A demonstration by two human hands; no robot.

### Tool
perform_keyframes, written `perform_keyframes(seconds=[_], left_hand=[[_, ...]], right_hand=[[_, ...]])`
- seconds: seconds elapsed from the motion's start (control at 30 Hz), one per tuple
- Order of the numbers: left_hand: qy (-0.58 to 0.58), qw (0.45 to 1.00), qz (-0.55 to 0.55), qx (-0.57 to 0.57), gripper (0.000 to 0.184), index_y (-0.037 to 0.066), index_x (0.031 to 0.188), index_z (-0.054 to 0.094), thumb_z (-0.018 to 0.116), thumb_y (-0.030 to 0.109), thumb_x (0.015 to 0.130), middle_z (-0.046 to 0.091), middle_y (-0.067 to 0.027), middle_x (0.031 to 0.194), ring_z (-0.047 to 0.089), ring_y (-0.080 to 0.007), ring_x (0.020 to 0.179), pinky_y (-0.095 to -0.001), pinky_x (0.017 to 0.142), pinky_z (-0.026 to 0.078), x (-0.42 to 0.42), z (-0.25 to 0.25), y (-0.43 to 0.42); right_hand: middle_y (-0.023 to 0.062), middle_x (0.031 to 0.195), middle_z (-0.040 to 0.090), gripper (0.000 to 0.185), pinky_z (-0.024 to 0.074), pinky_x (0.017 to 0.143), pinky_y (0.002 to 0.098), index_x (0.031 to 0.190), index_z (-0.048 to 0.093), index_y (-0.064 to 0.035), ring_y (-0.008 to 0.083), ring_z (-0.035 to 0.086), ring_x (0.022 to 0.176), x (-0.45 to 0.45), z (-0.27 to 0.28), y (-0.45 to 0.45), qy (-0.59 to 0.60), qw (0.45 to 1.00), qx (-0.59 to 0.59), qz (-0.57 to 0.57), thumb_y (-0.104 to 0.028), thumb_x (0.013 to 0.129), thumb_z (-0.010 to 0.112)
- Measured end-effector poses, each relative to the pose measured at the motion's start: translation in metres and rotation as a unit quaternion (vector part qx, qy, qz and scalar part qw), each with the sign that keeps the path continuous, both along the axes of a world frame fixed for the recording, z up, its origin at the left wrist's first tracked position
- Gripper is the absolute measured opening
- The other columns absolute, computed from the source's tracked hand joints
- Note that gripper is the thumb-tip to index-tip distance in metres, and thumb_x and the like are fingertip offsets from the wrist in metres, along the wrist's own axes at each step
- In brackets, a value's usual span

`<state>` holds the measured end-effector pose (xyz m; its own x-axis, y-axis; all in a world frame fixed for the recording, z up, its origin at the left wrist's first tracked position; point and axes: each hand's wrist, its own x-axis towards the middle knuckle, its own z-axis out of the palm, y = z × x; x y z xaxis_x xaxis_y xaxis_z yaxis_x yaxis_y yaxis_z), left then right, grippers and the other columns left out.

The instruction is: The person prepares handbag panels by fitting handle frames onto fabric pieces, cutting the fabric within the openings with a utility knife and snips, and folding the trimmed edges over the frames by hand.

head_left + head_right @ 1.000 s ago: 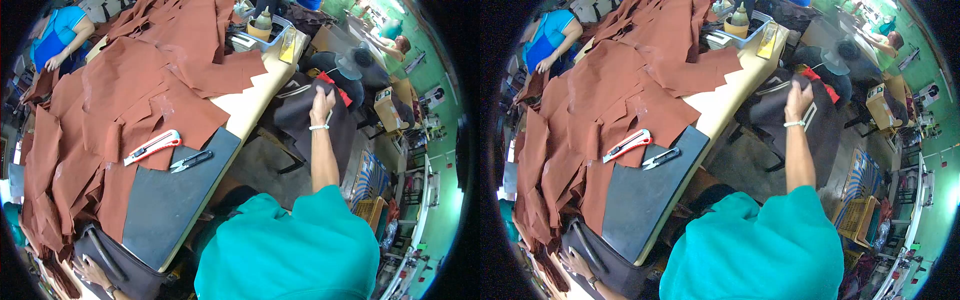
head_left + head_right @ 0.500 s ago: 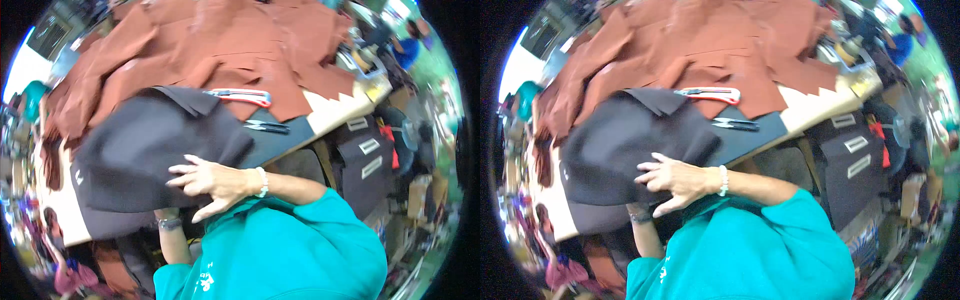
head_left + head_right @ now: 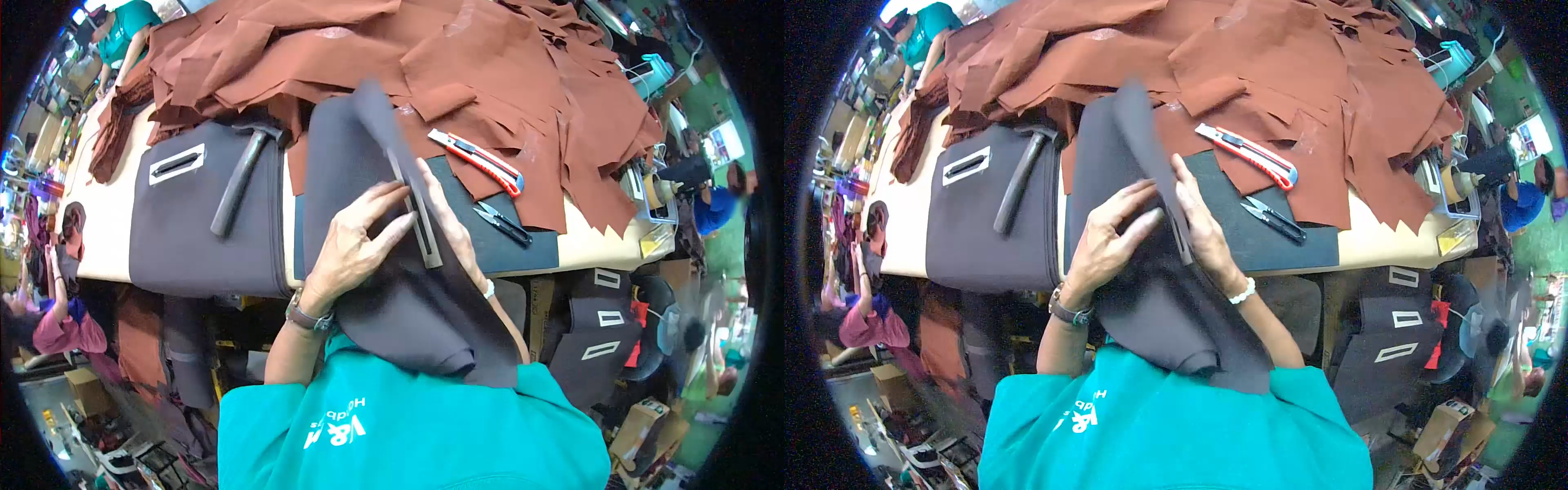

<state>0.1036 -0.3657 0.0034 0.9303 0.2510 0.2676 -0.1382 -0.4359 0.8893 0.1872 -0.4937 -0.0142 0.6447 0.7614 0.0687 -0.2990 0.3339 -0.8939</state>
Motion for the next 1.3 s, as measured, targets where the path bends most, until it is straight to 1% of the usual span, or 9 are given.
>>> perform_keyframes(seconds=[0.1, 0.17, 0.2, 0.3, 0.57, 0.83, 1.0, 1.13, 1.3], left_hand=[[0.042, 0.965, 0.027, -0.257, 0.037, -0.005, 0.112, 0.058, 0.062, 0.021, 0.087, 0.064, -0.0166, 0.104, 0.060, -0.0188, 0.098, -0.0291, 0.087, 0.046, 0.004, 0.001, -0.018], [0.049, 0.972, 0.064, -0.219, 0.033, -0.006, 0.111, 0.058, 0.058, 0.019, 0.089, 0.062, -0.0090, 0.101, 0.057, -0.0119, 0.095, -0.0239, 0.084, 0.045, 0.008, 0.004, -0.029], [0.053, 0.975, 0.082, -0.200, 0.031, -0.006, 0.110, 0.058, 0.057, 0.017, 0.090, 0.062, -0.0052, 0.100, 0.055, -0.0085, 0.093, -0.0213, 0.082, 0.044, 0.009, 0.005, -0.031], [0.039, 0.960, 0.096, -0.262, 0.028, -0.005, 0.104, 0.060, 0.059, 0.018, 0.089, 0.060, -0.0005, 0.091, 0.052, -0.0052, 0.084, -0.0188, 0.074, 0.043, 0.007, 0.005, -0.032], [-0.016, 0.899, 0.057, -0.434, 0.016, 0.000, 0.091, 0.065, 0.056, 0.013, 0.092, 0.062, 0.0023, 0.084, 0.053, -0.0015, 0.072, -0.0161, 0.064, 0.042, 0.001, -0.017, -0.019], [-0.033, 0.889, 0.075, -0.450, 0.007, 0.000, 0.088, 0.067, 0.066, 0.003, 0.082, 0.065, -0.0015, 0.082, 0.058, -0.0055, 0.072, -0.0195, 0.066, 0.047, 0.009, -0.018, -0.024], [-0.040, 0.909, 0.056, -0.411, 0.012, 0.002, 0.072, 0.061, 0.073, 0.004, 0.076, 0.060, 0.0014, 0.071, 0.052, -0.0031, 0.067, -0.0177, 0.062, 0.043, 0.017, -0.024, -0.034], [-0.025, 0.950, 0.032, -0.309, 0.019, 0.006, 0.067, 0.058, 0.074, 0.005, 0.075, 0.052, 0.0061, 0.067, 0.044, -0.0015, 0.064, -0.0180, 0.057, 0.037, 0.012, -0.012, -0.028], [-0.143, 0.938, 0.177, -0.261, 0.010, 0.007, 0.080, 0.064, 0.067, 0.016, 0.084, 0.053, 0.0055, 0.075, 0.042, -0.0035, 0.065, -0.0210, 0.057, 0.034, -0.029, 0.037, 0.019]], right_hand=[[0.0141, 0.151, 0.009, 0.057, 0.0105, 0.112, 0.0314, 0.145, 0.009, 0.0005, 0.0209, 0.011, 0.139, -0.007, -0.007, -0.005, -0.157, 0.984, -0.067, -0.044, -0.024, 0.098, 0.030], [0.0142, 0.151, 0.010, 0.057, 0.0104, 0.112, 0.0318, 0.145, 0.008, 0.0004, 0.0213, 0.010, 0.139, -0.008, -0.016, 0.001, -0.041, 0.998, -0.029, -0.045, -0.023, 0.098, 0.031], [0.0125, 0.144, 0.026, 0.052, 0.0235, 0.109, 0.0313, 0.145, 0.013, -0.0039, 0.0202, 0.030, 0.131, -0.007, -0.023, 0.005, -0.031, 0.998, 0.001, -0.063, -0.021, 0.099, 0.031], [0.0162, 0.150, 0.009, 0.062, 0.0125, 0.111, 0.0314, 0.145, 0.004, 0.0008, 0.0236, 0.013, 0.138, -0.020, -0.005, 0.006, 0.015, 0.999, 0.026, -0.044, -0.023, 0.097, 0.035], [0.0181, 0.149, 0.014, 0.062, 0.0145, 0.111, 0.0334, 0.145, 0.004, -0.0001, 0.0256, 0.014, 0.138, -0.021, -0.023, 0.006, -0.047, 0.995, -0.044, -0.081, -0.021, 0.097, 0.037], [0.0111, 0.118, 0.049, 0.042, 0.0440, 0.083, 0.0270, 0.128, 0.045, 0.0011, 0.0149, 0.052, 0.099, -0.006, 0.008, -0.016, -0.211, 0.948, -0.160, -0.179, -0.011, 0.089, 0.056], [0.0046, 0.087, 0.057, 0.024, 0.0439, 0.063, 0.0219, 0.104, 0.054, 0.0029, 0.0084, 0.054, 0.070, -0.006, 0.025, -0.013, -0.200, 0.942, -0.174, -0.204, -0.015, 0.089, 0.059], [-0.0030, 0.070, 0.053, 0.015, 0.0357, 0.054, 0.0199, 0.086, 0.056, -0.0001, 0.0023, 0.044, 0.064, 0.010, 0.023, -0.017, -0.170, 0.953, -0.193, -0.160, -0.014, 0.091, 0.053], [0.0036, 0.087, 0.058, 0.005, 0.0427, 0.072, 0.0199, 0.095, 0.053, -0.0006, 0.0072, 0.053, 0.080, 0.055, 0.052, -0.005, -0.164, 0.942, -0.012, -0.293, -0.003, 0.092, 0.051]])
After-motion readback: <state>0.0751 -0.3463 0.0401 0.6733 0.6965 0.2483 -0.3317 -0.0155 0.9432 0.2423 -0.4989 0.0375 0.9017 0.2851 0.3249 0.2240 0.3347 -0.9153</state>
